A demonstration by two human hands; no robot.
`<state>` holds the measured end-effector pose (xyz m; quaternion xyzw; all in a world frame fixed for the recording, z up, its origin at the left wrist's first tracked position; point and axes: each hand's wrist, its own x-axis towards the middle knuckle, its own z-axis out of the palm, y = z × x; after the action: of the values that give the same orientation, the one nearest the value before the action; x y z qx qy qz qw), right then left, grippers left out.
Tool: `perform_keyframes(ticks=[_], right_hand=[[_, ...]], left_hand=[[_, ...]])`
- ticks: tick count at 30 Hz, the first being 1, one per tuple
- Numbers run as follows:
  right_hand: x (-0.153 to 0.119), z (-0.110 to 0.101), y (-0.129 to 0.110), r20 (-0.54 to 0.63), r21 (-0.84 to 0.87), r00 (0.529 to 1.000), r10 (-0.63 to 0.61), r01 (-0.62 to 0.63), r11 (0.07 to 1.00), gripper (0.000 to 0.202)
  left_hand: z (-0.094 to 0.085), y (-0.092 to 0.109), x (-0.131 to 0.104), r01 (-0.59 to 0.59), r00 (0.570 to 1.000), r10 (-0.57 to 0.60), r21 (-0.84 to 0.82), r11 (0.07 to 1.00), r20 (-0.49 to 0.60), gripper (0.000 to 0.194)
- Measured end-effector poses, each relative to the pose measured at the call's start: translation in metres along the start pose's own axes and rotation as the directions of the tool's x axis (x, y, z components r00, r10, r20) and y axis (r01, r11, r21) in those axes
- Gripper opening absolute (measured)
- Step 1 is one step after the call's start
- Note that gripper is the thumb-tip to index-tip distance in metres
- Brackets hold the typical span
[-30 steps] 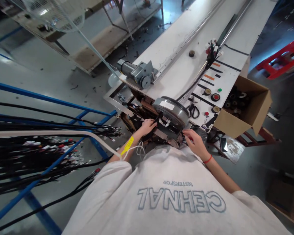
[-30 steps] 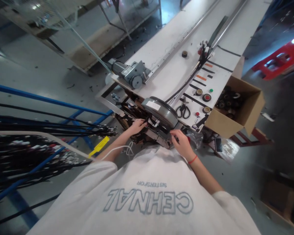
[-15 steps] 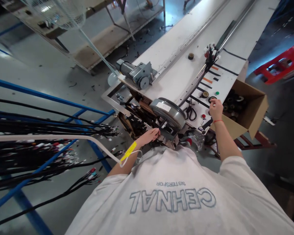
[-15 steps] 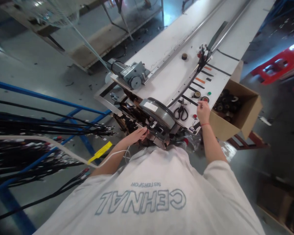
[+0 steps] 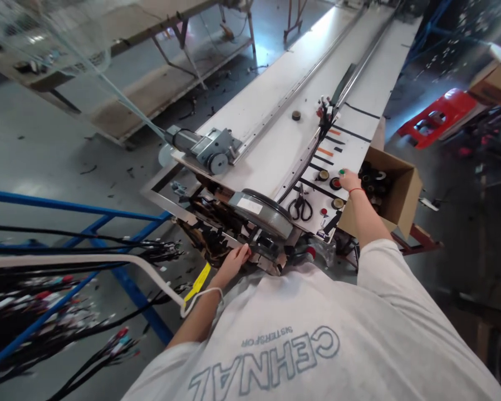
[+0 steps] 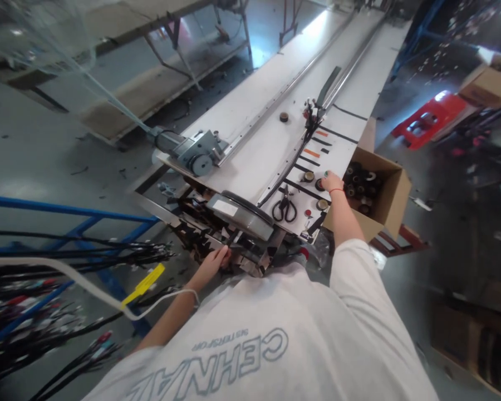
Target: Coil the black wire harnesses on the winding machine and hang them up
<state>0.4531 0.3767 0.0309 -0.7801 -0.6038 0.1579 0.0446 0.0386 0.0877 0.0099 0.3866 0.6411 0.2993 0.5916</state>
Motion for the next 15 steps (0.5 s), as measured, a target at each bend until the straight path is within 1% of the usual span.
perform_keyframes(ticks=[1,3,6,8,10,12,14,15], right_hand=[[0.000,0.001,-0.003,0.046,-0.041,0.999,0.019,-0.017,0.999,0.042],[-0.002,0.005,-0.007,0.094,-0.099,0.995,0.028,-0.019,0.995,0.050],[-0.009,0.011,-0.010,0.104,-0.143,0.994,0.022,-0.007,0.990,0.059],[-0.012,0.014,-0.011,0.109,-0.156,0.993,0.034,-0.016,0.988,0.062],[-0.013,0.016,-0.012,0.115,-0.160,0.992,0.047,-0.028,0.987,0.064],[-0.013,0.017,-0.013,0.113,-0.161,0.992,0.062,-0.043,0.986,0.065],[-0.013,0.017,-0.015,0.106,-0.161,0.991,0.077,-0.059,0.985,0.065],[-0.012,0.017,-0.016,0.106,-0.159,0.991,0.084,-0.066,0.985,0.065]], left_hand=[[0.001,-0.001,0.000,-0.004,1.000,0.004,0.008,1.000,-0.020,0.065],[0.002,-0.004,-0.002,-0.029,0.996,0.035,0.067,0.997,-0.082,0.064],[0.001,-0.010,-0.008,-0.087,0.978,0.123,0.205,0.975,-0.168,0.063],[-0.001,-0.015,-0.015,-0.104,0.971,0.155,0.262,0.959,-0.180,0.062],[-0.004,-0.017,-0.023,-0.097,0.972,0.153,0.287,0.953,-0.177,0.061],[-0.007,-0.014,-0.031,-0.086,0.976,0.136,0.274,0.958,-0.172,0.062],[-0.011,-0.006,-0.035,-0.088,0.988,0.113,0.222,0.971,-0.103,0.063],[-0.012,-0.001,-0.035,-0.088,0.995,0.097,0.192,0.977,-0.036,0.063]])
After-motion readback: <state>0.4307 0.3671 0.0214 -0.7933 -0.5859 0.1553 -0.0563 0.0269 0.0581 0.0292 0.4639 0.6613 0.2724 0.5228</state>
